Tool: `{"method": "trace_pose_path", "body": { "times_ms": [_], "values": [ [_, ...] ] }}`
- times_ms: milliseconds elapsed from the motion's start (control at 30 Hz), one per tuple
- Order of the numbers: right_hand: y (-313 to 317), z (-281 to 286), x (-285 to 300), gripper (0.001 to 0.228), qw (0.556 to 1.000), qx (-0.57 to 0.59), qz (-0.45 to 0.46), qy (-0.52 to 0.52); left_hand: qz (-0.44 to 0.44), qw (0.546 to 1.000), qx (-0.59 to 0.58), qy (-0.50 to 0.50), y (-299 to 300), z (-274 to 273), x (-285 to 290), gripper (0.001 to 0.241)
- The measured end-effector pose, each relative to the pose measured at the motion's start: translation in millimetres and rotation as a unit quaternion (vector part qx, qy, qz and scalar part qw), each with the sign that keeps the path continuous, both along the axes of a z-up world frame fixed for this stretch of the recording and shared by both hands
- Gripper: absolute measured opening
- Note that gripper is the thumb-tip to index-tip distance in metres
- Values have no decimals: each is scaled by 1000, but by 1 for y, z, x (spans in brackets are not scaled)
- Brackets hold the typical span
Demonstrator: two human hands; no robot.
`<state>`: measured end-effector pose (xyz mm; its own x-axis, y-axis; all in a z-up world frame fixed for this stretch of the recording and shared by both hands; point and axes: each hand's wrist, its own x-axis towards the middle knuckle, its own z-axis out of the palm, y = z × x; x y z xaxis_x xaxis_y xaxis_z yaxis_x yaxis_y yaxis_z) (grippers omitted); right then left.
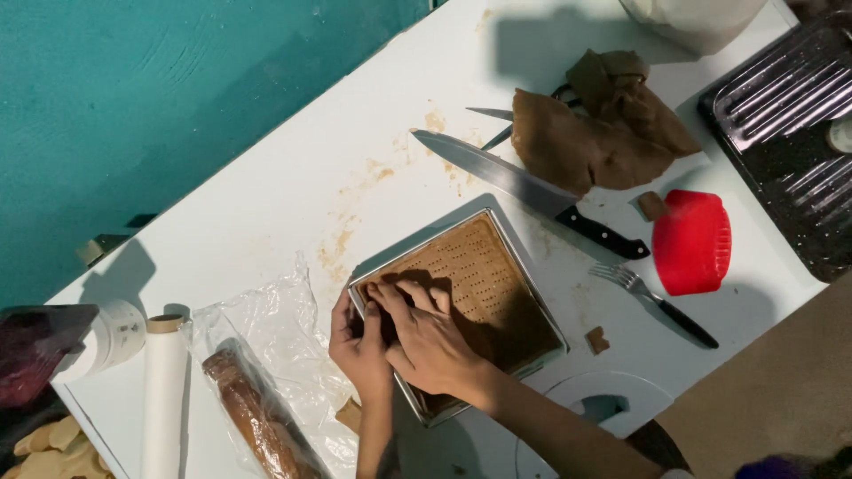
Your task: Lining a square baking pan with strips of brown dough, pressing them into place with hands and a scraper.
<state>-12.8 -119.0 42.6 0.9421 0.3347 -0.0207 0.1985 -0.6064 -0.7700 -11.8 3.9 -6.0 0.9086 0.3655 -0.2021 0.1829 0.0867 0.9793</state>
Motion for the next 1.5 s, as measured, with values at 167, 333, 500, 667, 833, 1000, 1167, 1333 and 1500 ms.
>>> {"method": "trace_pose_path", "body": {
  "times_ms": [167, 333, 500, 667, 833, 1000, 1167, 1333, 1500],
  "values": [
    [0, 3, -6, 76, 1000, 3, -11, 10, 18, 1000, -8, 9, 2, -13, -3, 42],
    [-7, 6, -6, 74, 1000, 2, -1, 17, 22, 999, -38, -15, -3, -11, 1, 39],
    [-8, 4, -14, 71, 997, 28, 1, -75, 43, 999, -15, 13, -1, -14, -4, 40],
    [-17, 14, -13, 74, 999, 23, 28, 14, 37, 999, -23, -10, -5, -2, 0, 39],
    [-16, 6, -25, 74, 998, 48, 32, 1, 51, 997, -48, -29, -2, -18, -4, 40],
    [-23, 6, -25, 69, 998, 31, 45, -26, 52, 997, -50, -17, -3, -12, -1, 42],
    [-20, 9, -34, 69, 998, 31, 48, -4, 65, 995, -71, -28, -1, -23, -6, 42],
    [-27, 21, -31, 68, 998, 9, 54, 1, 57, 997, -55, -27, -6, -9, -1, 41],
    [-24, 24, -44, 77, 997, -11, 75, 28, 59, 995, -73, -31, -5, -14, -4, 41]
  ]
}}
